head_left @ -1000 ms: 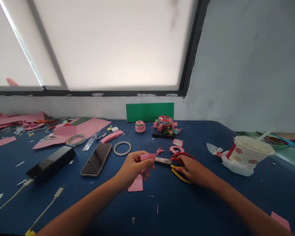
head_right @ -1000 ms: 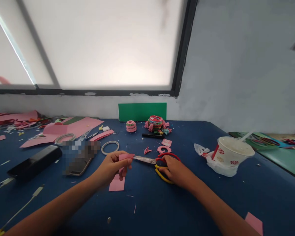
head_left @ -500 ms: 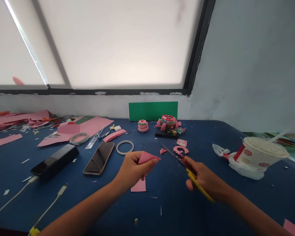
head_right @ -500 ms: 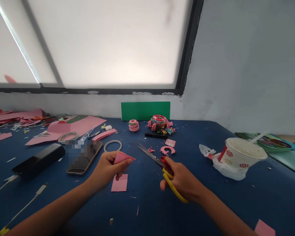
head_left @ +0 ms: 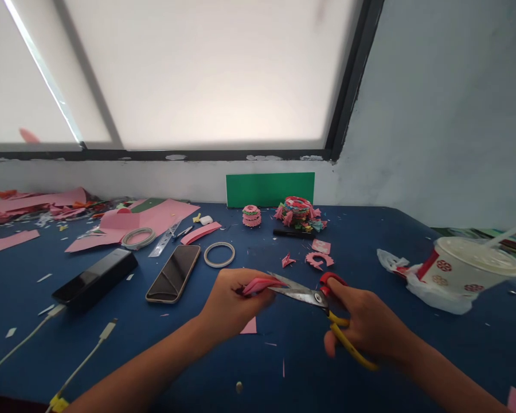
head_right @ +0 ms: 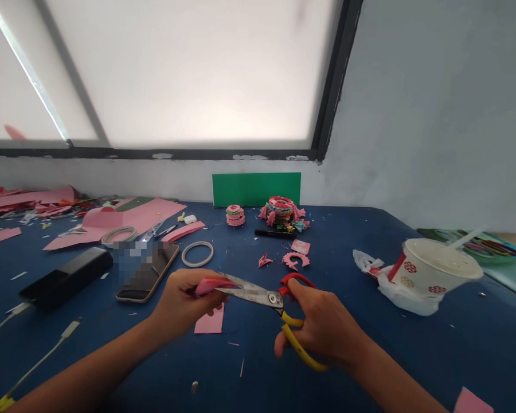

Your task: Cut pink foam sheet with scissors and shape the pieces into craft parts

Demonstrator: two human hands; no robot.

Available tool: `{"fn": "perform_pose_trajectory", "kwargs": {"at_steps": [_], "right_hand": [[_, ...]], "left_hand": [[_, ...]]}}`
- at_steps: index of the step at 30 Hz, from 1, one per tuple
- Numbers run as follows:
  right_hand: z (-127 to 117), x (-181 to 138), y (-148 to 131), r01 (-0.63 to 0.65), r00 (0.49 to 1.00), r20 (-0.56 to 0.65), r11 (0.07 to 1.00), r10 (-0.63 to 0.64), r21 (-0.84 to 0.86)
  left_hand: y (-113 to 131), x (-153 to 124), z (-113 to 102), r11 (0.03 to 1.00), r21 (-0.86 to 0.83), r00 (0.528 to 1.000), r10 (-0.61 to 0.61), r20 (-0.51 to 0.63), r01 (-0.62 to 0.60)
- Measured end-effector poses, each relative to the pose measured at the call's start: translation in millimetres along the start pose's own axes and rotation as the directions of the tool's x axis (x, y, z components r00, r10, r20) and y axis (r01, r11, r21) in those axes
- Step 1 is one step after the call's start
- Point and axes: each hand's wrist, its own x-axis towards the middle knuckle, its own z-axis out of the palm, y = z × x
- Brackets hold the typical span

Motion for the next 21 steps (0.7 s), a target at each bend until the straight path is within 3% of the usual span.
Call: {"fn": "perform_pose_trajectory", "kwargs": {"at_steps": [8, 21], "right_hand": [[0.5, 0.5, -1.4, -0.006, 1.000, 0.030, 1.000, 0.006, -0.014], [-2.1, 1.5, -5.4, -0.034, 0.998, 0.060, 0.999, 0.033, 0.012]], "left_hand": [[0.4, 0.2, -0.6, 0.998, 0.044, 0.998, 0.050, 0.042, -0.052], [-0.3, -0.7, -0.2, 1.000, 0.007, 0.997, 0.013, 0.071, -0.014]]}}
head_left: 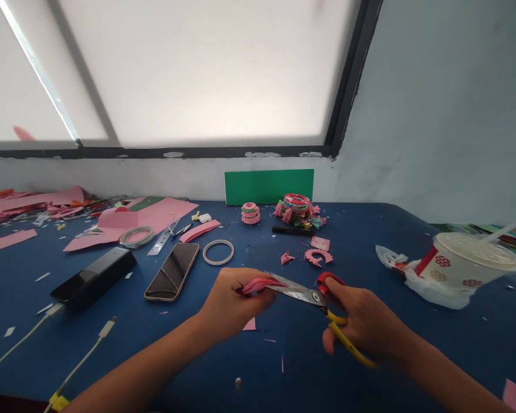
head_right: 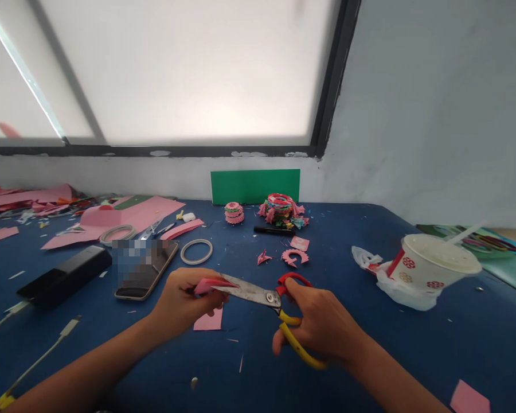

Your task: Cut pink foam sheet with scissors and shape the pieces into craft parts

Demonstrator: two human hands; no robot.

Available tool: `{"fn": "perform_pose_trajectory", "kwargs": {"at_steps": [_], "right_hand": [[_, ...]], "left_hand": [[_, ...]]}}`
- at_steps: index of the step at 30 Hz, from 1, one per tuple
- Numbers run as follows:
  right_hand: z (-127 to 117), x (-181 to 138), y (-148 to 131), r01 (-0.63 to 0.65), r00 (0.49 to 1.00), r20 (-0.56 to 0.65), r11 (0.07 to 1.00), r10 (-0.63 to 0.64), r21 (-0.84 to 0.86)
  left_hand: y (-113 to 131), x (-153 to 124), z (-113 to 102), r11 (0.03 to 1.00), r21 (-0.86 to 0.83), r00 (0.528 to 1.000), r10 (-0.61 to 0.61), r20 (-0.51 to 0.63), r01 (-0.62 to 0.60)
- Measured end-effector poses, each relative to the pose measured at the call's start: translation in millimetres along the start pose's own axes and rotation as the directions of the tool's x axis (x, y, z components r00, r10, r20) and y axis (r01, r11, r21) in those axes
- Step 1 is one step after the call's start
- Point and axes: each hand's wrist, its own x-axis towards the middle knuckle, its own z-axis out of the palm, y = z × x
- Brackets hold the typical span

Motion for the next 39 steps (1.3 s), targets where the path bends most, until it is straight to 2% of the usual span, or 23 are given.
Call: {"fn": "perform_pose_trajectory", "kwargs": {"at_steps": [7, 15, 25, 31, 39], "right_hand": [[-2.2, -1.6, -2.5, -0.017, 0.999, 0.037, 1.000, 0.017, -0.021], [-3.2, -1.7, -3.2, -0.033, 0.997, 0.066, 0.999, 0.035, -0.025], [-1.5, -1.5, -2.7, -0.056, 0.996, 0.069, 0.998, 0.056, -0.007], [-2.1, -2.2, -3.6, -0.075, 0.989, 0.132, 0.997, 0.070, 0.035], [-1.5, -1.7, -2.6, -0.038, 0.994, 0.101, 0.999, 0.035, 0.025]], "left_hand": [[0.2, -1.0, -0.4, 0.985, -0.139, 0.995, -0.095, 0.035, 0.099], [1.5, 0.0, -3.4, 0.984, -0.158, 0.993, -0.071, 0.090, 0.085], [-3.4, 2.5, -7.3, 0.985, -0.147, 0.992, -0.076, 0.099, 0.091], [-2.4, 3.1, -6.3, 0.981, -0.176, 0.992, -0.066, 0.111, 0.085], [1.1, 4.4, -7.2, 0.980, -0.183, 0.992, -0.061, 0.115, 0.082]]}}
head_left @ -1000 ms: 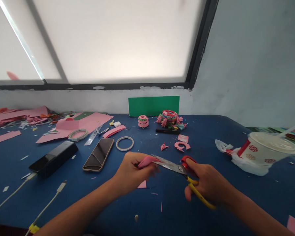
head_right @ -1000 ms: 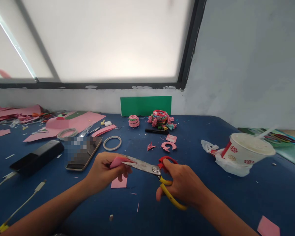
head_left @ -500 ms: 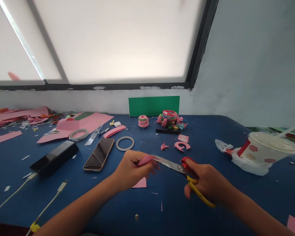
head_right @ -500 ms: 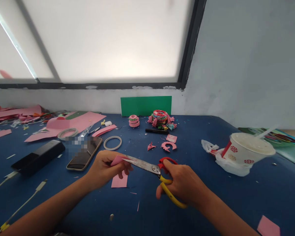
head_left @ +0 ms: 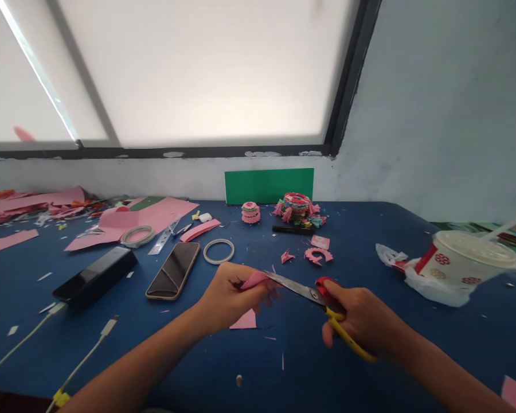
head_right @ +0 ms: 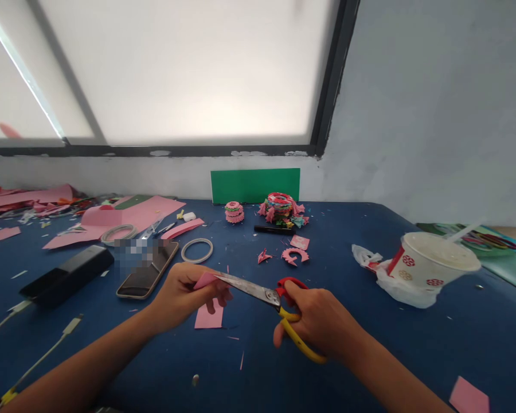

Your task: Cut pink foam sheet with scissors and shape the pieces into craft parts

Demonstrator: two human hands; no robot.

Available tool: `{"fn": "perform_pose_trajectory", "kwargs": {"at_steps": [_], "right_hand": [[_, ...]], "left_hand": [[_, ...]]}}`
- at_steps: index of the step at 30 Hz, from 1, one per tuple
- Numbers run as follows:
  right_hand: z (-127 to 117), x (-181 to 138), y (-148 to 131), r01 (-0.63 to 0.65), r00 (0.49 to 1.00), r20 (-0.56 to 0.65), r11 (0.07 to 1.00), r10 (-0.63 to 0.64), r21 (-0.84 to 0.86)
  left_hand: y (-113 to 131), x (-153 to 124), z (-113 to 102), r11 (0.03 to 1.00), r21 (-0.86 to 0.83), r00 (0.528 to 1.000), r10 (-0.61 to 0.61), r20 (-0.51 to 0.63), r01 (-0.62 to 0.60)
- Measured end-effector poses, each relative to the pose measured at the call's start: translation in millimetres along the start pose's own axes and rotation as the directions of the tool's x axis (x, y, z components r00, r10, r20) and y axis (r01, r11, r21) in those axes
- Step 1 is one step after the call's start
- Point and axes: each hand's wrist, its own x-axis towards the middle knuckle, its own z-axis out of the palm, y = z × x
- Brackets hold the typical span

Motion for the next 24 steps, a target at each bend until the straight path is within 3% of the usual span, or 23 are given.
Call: {"fn": "perform_pose_trajectory", "kwargs": {"at_steps": [13, 16, 21, 24], "right_hand": [[-1.3, -1.1, 4.2, 0.040, 0.999, -0.024, 0.996, -0.042, -0.078], [-2.0, -1.3, 4.6, 0.015, 1.000, -0.006, 1.000, -0.015, -0.010], [-5.6, -0.5, 2.1, -0.077, 0.989, 0.142, 0.967, 0.043, 0.244], [-8.6, 0.4, -1.0, -0.127, 0.983, 0.154, 0.971, 0.096, 0.204]], "left_hand": [[3.9, 0.2, -1.1, 0.999, 0.032, 1.000, -0.011, 0.020, 0.010], [5.3, 0.3, -1.0, 0.999, 0.021, 0.999, -0.045, 0.019, 0.045], [2.6, 2.3, -2.1, 0.984, -0.102, 0.989, -0.147, 0.031, 0.149], [-0.2, 3.0, -2.1, 0.966, -0.166, 0.979, -0.192, 0.061, 0.200]]}}
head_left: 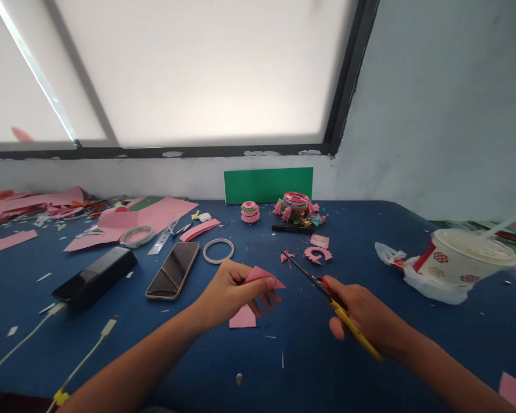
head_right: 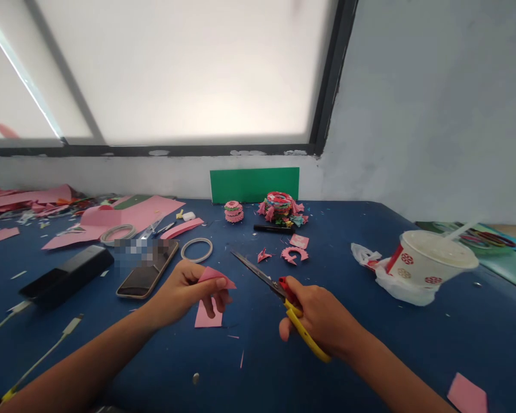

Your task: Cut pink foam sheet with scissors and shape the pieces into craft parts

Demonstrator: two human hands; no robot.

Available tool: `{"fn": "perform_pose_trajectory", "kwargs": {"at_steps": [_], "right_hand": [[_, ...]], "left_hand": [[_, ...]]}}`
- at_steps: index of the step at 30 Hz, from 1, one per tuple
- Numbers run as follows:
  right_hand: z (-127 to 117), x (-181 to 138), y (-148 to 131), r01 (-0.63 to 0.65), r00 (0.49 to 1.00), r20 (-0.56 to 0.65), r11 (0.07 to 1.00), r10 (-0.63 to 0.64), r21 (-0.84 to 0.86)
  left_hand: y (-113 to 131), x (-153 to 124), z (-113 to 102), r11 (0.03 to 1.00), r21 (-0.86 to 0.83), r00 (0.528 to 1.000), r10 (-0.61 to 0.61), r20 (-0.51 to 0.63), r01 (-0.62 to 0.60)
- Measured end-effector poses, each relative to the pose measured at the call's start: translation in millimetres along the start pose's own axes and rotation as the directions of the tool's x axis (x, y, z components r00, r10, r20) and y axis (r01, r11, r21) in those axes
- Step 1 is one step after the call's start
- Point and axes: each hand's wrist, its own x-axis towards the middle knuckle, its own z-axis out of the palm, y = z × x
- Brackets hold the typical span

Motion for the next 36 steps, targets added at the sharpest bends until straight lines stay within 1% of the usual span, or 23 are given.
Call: {"fn": "perform_pose_trajectory", "kwargs": {"at_steps": [3, 7, 10, 17, 22, 28, 31, 34, 36], "right_hand": [[1.1, 0.5, -1.6, -0.036, 0.999, 0.014, 0.996, 0.037, -0.080], [6.4, 1.3, -1.7, -0.011, 0.999, 0.047, 0.988, 0.018, -0.153], [8.9, 1.5, -1.7, 0.008, 0.999, 0.052, 0.983, 0.002, -0.181], [9.2, 1.1, -3.3, -0.006, 0.999, 0.046, 0.975, 0.017, -0.221], [9.4, 0.6, -6.6, 0.003, 0.999, 0.039, 0.973, 0.006, -0.231], [11.5, 1.0, -3.7, 0.034, 0.999, 0.028, 0.954, -0.027, -0.298], [11.9, 1.4, -2.1, 0.028, 0.999, 0.021, 0.971, -0.023, -0.236], [9.6, 1.8, -2.1, 0.001, 0.999, 0.033, 0.999, 0.000, -0.040], [7.5, 2.2, -1.4, -0.006, 1.000, 0.023, 0.997, 0.004, 0.083]], "left_hand": [[-1.1, 0.4, 1.0, 0.999, -0.025, 0.999, -0.036, 0.020, 0.037], [-0.3, 0.0, 2.8, 0.998, -0.003, 0.997, -0.066, 0.044, 0.066], [-0.7, -0.2, 2.8, 0.998, 0.027, 0.995, -0.061, 0.073, 0.059], [-1.3, -0.8, 2.5, 0.994, 0.096, 0.991, -0.064, 0.121, 0.052], [-0.9, -1.0, 3.1, 0.996, 0.073, 0.989, -0.067, 0.129, 0.058], [-2.7, -1.5, 3.4, 0.996, 0.044, 0.988, -0.080, 0.133, 0.075], [-3.5, -1.2, 2.3, 0.996, 0.022, 0.988, -0.089, 0.128, 0.087], [-3.9, 0.1, 1.2, 0.995, -0.026, 0.989, -0.093, 0.119, 0.096], [-3.9, 1.4, 1.2, 0.992, -0.053, 0.988, -0.106, 0.108, 0.112]]}}
